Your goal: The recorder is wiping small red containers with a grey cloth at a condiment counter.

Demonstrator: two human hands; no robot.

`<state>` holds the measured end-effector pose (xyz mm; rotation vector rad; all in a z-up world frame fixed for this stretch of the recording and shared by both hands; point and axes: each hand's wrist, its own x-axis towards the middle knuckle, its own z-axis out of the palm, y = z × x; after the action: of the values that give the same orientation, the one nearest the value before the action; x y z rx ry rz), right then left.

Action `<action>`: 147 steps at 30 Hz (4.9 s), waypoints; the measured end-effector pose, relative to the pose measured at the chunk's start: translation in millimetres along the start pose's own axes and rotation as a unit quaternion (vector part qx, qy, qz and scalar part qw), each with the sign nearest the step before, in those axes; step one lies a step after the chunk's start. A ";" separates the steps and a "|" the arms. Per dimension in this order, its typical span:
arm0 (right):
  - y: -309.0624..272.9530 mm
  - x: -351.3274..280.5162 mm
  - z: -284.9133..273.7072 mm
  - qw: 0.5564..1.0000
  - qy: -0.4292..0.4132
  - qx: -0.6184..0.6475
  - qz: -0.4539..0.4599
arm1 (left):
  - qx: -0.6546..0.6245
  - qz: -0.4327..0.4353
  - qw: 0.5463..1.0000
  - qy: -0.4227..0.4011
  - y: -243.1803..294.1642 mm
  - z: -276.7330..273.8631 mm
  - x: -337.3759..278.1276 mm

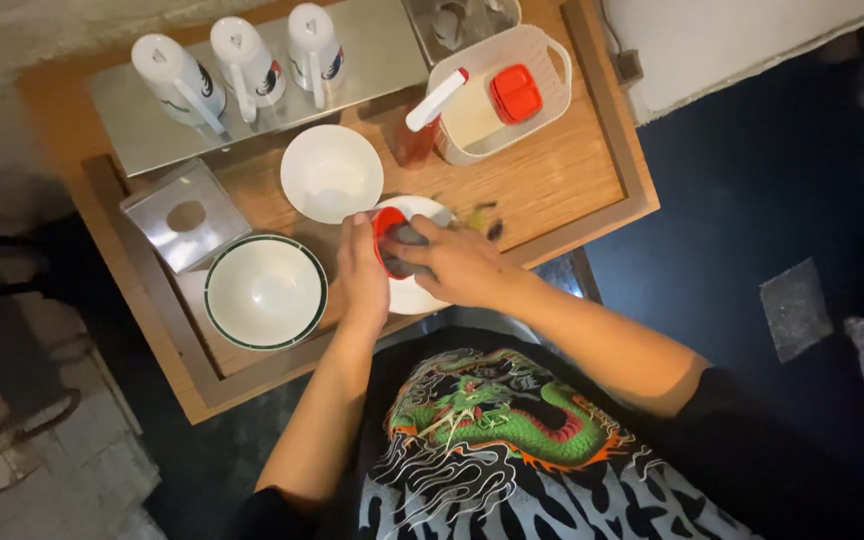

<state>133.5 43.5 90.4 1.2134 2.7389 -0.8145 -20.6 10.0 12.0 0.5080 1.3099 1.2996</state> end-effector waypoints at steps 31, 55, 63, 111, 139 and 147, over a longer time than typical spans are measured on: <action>8.5 -21.9 -10.6 0.867 0.058 0.490 -0.065 | 0.157 0.338 0.915 -0.156 69.4 12.0 -4.0; 1.8 -7.4 -26.5 0.983 0.183 0.027 -0.012 | -0.045 0.003 0.998 -0.043 6.3 20.2 4.9; 30.2 -4.8 7.7 0.892 0.140 0.430 0.006 | 0.034 0.154 0.985 -0.063 14.2 27.0 2.0; 99.9 -29.4 -34.7 0.723 0.174 0.668 -0.015 | -0.103 0.164 0.977 -0.086 19.9 147.9 -33.4; 184.6 -81.4 -41.5 0.885 0.229 0.286 -0.287 | -0.376 0.130 0.905 0.150 -18.0 228.1 -60.9; 201.6 -99.5 -87.0 0.924 0.164 0.289 -0.186 | -0.125 0.077 0.987 0.071 -115.4 221.8 -56.7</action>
<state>358.4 129.6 98.6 0.9560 3.1774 -1.7026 235.3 8.9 -3.5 0.3515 1.2182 1.6286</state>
